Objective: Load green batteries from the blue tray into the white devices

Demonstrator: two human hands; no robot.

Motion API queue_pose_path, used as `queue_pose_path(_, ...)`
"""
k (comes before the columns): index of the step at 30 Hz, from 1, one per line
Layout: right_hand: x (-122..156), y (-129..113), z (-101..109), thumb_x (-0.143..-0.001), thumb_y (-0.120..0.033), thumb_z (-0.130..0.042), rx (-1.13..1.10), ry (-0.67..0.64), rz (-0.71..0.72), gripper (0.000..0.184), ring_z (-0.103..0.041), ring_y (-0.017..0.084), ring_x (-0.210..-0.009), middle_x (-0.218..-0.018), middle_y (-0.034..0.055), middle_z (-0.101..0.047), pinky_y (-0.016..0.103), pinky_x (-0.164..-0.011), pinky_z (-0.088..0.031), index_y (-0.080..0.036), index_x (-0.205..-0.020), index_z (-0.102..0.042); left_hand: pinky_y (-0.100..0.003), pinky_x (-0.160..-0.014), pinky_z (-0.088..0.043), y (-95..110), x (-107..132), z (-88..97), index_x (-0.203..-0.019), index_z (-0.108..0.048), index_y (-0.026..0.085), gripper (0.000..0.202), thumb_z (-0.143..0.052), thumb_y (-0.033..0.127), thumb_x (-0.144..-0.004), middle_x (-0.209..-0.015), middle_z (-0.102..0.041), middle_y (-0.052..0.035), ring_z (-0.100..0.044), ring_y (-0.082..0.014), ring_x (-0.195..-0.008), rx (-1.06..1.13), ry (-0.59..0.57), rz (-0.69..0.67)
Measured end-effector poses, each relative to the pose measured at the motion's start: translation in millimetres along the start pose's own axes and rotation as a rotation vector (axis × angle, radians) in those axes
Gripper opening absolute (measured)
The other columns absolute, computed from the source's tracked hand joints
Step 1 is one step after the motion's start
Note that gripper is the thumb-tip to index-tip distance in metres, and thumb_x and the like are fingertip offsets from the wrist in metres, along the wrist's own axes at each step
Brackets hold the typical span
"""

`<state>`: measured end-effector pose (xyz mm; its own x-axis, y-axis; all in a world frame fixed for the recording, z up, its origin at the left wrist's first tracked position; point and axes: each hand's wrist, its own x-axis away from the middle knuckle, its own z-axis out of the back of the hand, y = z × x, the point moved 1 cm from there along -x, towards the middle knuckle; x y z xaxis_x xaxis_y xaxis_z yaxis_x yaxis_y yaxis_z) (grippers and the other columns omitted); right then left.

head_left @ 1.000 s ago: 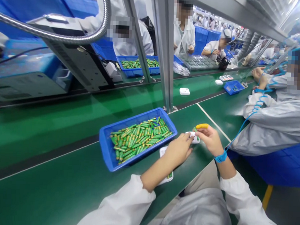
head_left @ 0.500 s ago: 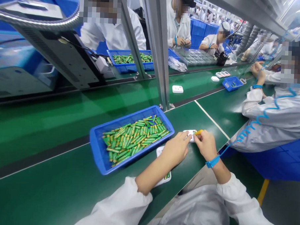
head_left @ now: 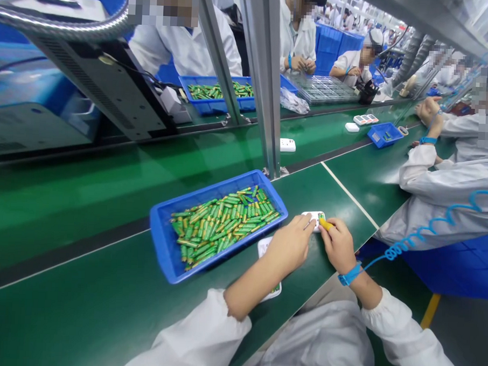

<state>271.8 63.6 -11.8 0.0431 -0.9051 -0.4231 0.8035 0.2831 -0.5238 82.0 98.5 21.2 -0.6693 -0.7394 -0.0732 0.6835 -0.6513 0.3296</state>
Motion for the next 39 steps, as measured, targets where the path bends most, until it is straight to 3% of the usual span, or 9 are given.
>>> queue_pose_path(6, -2, 11, 3, -0.114, -0.029, -0.052, -0.033, -0.018, 0.071, 0.032, -0.074, 0.028, -0.116, -0.126, 0.0140, -0.075, 0.045, -0.103, -0.063, -0.024, -0.128, -0.081, -0.044, -0.117, -0.056, 5, 1, 5.5, -0.160, -0.053, 0.009, 0.068, -0.055, 0.003, -0.092, -0.164, -0.056, -0.0194, -0.055, -0.0338, -0.148, -0.017, -0.038, 0.015)
queue_pose_path(13, -9, 26, 5, -0.109, -0.035, -0.067, -0.255, 0.003, 0.005, 0.020, -0.076, 0.024, -0.096, -0.106, 0.0076, -0.080, 0.038, -0.087, -0.066, -0.026, -0.108, -0.085, -0.045, -0.121, -0.054, 3, 2, 1.1, -0.160, -0.053, 0.011, 0.070, -0.057, 0.004, -0.091, -0.167, -0.053, -0.0194, -0.051, -0.0335, -0.154, -0.013, -0.008, -0.006)
queue_pose_path(20, -4, 21, 3, -0.112, -0.036, -0.061, -0.187, -0.019, 0.049, 0.026, -0.075, 0.027, -0.115, -0.125, 0.0123, -0.075, 0.045, -0.105, -0.062, -0.024, -0.112, -0.085, -0.045, -0.126, -0.051, 0, 0, 0.0, -0.161, -0.054, 0.010, 0.072, -0.059, 0.003, -0.089, -0.168, -0.054, -0.0189, -0.051, -0.0332, -0.155, 0.005, -0.002, -0.012)
queue_pose_path(24, 0, 22, 8, -0.111, -0.034, -0.061, -0.221, -0.049, 0.055, 0.026, -0.075, 0.026, -0.113, -0.131, 0.0136, -0.073, 0.044, -0.101, -0.064, -0.023, -0.119, -0.083, -0.046, -0.128, -0.049, -2, 3, 0.3, -0.163, -0.052, 0.009, 0.075, -0.060, 0.004, -0.089, -0.172, -0.049, -0.0196, -0.050, -0.0339, -0.158, 0.017, -0.026, -0.016)
queue_pose_path(27, -7, 31, 11, -0.107, -0.034, -0.065, -0.203, -0.092, 0.049, 0.030, -0.072, 0.029, -0.121, -0.145, 0.0144, -0.070, 0.045, -0.098, -0.064, -0.025, -0.132, -0.079, -0.050, -0.128, -0.048, -1, 29, 2.8, -0.164, -0.050, 0.013, 0.069, -0.061, 0.012, -0.095, -0.171, -0.049, -0.0194, -0.052, -0.0339, -0.156, 0.061, 0.040, -0.020)
queue_pose_path(30, -21, 40, 12, -0.103, -0.034, -0.070, -0.146, -0.187, 0.134, 0.051, -0.055, 0.036, -0.149, -0.163, 0.0158, -0.060, 0.056, -0.116, -0.055, -0.025, -0.153, -0.067, -0.054, -0.125, -0.049, 6, 80, 2.0, -0.165, -0.049, 0.021, 0.063, -0.061, 0.024, -0.103, -0.166, -0.054, -0.0158, -0.054, -0.0342, -0.153, 0.081, 0.130, 0.050)
queue_pose_path(34, -30, 38, 2, -0.102, -0.036, -0.072, -0.086, -0.338, 0.195, 0.056, -0.053, 0.039, -0.148, -0.154, 0.0163, -0.065, 0.062, -0.119, -0.048, -0.026, -0.156, -0.064, -0.063, -0.120, -0.051, 24, 150, -15.2, -0.163, -0.051, 0.027, 0.059, -0.061, 0.029, -0.105, -0.165, -0.053, -0.0165, -0.051, -0.0405, -0.150, 0.032, 0.272, 0.334)
queue_pose_path(36, -27, 29, -3, -0.101, -0.040, -0.074, -0.061, -0.336, 0.169, 0.055, -0.057, 0.038, -0.139, -0.143, 0.0163, -0.068, 0.060, -0.114, -0.051, -0.027, -0.154, -0.067, -0.064, -0.120, -0.050, 32, 167, -27.9, -0.167, -0.045, 0.026, 0.062, -0.059, 0.028, -0.106, -0.172, -0.044, -0.0187, -0.048, -0.0418, -0.153, 0.033, 0.364, 0.444)
queue_pose_path(39, -20, 12, -4, -0.101, -0.042, -0.075, -0.054, -0.349, 0.195, 0.057, -0.057, 0.039, -0.134, -0.139, 0.0167, -0.067, 0.059, -0.111, -0.052, -0.026, -0.155, -0.066, -0.062, -0.122, -0.049, 39, 162, -42.3, -0.177, -0.025, 0.025, 0.077, -0.059, 0.030, -0.108, -0.179, -0.030, -0.0213, -0.042, -0.0419, -0.159, 0.067, 0.406, 0.511)
